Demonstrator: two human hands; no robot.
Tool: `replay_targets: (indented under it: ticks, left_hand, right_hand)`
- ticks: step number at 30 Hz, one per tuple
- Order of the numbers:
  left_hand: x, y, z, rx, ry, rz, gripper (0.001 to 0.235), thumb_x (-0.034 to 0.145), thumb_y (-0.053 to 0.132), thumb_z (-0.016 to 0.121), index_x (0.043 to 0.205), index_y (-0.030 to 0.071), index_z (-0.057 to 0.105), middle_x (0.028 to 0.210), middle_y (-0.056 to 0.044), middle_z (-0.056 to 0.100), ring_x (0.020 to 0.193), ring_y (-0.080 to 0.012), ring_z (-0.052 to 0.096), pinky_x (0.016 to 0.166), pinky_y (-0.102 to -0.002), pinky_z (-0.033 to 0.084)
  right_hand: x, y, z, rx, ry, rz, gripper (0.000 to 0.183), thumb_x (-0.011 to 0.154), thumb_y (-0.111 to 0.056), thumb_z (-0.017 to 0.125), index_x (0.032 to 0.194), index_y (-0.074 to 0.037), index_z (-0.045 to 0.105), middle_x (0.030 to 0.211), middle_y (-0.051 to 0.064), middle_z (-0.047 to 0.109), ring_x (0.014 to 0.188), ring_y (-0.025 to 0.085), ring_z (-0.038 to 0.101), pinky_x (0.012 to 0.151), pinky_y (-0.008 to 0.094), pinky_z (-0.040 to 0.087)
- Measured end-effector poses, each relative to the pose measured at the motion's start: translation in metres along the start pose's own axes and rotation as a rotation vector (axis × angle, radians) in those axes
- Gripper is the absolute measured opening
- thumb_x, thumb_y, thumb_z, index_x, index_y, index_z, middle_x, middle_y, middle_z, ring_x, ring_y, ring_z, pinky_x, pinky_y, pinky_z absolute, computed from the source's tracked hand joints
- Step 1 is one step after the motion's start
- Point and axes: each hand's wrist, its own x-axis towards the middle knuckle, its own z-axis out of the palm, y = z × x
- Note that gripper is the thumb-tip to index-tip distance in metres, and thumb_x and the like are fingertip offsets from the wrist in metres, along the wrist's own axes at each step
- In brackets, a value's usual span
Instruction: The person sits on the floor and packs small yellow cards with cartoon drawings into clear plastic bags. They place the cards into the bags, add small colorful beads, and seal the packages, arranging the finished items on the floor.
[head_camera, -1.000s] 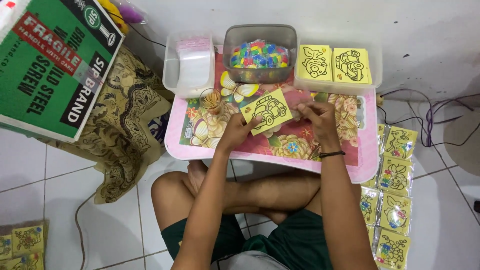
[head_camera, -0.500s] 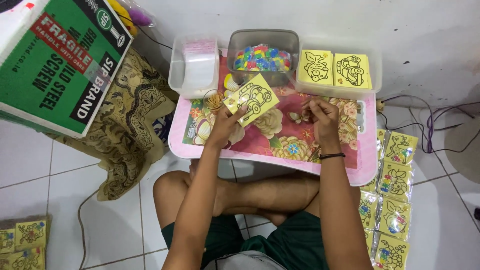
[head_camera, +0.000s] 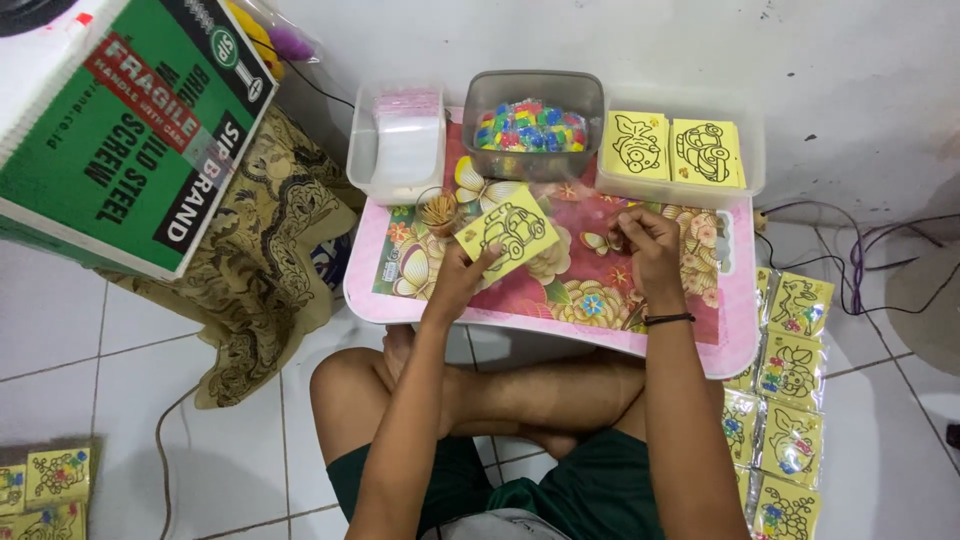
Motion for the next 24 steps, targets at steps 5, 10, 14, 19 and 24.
replay_targets:
  ticks: [5, 10, 14, 19, 24]
  left_hand:
    - [-0.003, -0.001, -0.002, 0.121, -0.045, 0.052, 0.018, 0.096, 0.019, 0.072, 0.090, 0.002, 0.070, 0.074, -0.006, 0.069, 0.068, -0.0112, 0.063, 0.066, -0.029, 0.055]
    - [-0.010, 0.006, -0.001, 0.169, -0.067, 0.093, 0.022, 0.098, 0.020, 0.070, 0.091, 0.000, 0.072, 0.078, -0.004, 0.067, 0.072, -0.0127, 0.058, 0.071, -0.033, 0.055]
    - [-0.009, -0.003, -0.003, 0.172, -0.047, 0.070, 0.021, 0.099, 0.020, 0.068, 0.089, 0.001, 0.072, 0.074, -0.003, 0.066, 0.069, -0.0105, 0.057, 0.070, -0.031, 0.053]
    - [-0.012, 0.016, 0.000, 0.160, -0.053, 0.157, 0.024, 0.098, 0.015, 0.066, 0.078, 0.002, 0.066, 0.069, -0.003, 0.060, 0.066, -0.0138, 0.051, 0.067, -0.033, 0.049]
    - [-0.008, 0.002, -0.008, 0.066, -0.039, 0.191, 0.022, 0.093, 0.016, 0.071, 0.074, 0.006, 0.069, 0.063, -0.003, 0.063, 0.060, -0.0099, 0.052, 0.064, -0.028, 0.048]
  right_hand:
    - [-0.001, -0.001, 0.006, -0.062, -0.008, -0.009, 0.021, 0.100, -0.014, 0.066, 0.087, 0.003, 0.070, 0.076, 0.011, 0.061, 0.065, 0.012, 0.057, 0.058, 0.022, 0.047]
    - [-0.003, -0.013, 0.016, -0.173, 0.000, -0.009, 0.018, 0.100, -0.009, 0.066, 0.085, 0.001, 0.069, 0.073, 0.009, 0.062, 0.063, 0.010, 0.057, 0.058, 0.022, 0.047]
    - [-0.004, -0.023, 0.027, -0.258, 0.057, -0.053, 0.008, 0.098, -0.005, 0.065, 0.098, -0.001, 0.071, 0.075, 0.010, 0.062, 0.060, 0.011, 0.058, 0.056, 0.023, 0.050]
    - [0.023, -0.033, 0.041, -0.564, 0.115, -0.363, 0.025, 0.086, 0.002, 0.067, 0.110, 0.004, 0.073, 0.091, 0.016, 0.063, 0.079, 0.022, 0.060, 0.068, 0.029, 0.053]
    - [0.075, -0.061, 0.060, -0.928, -0.132, -0.777, 0.043, 0.074, 0.003, 0.060, 0.113, -0.008, 0.076, 0.099, 0.010, 0.066, 0.100, 0.031, 0.062, 0.097, 0.043, 0.043]
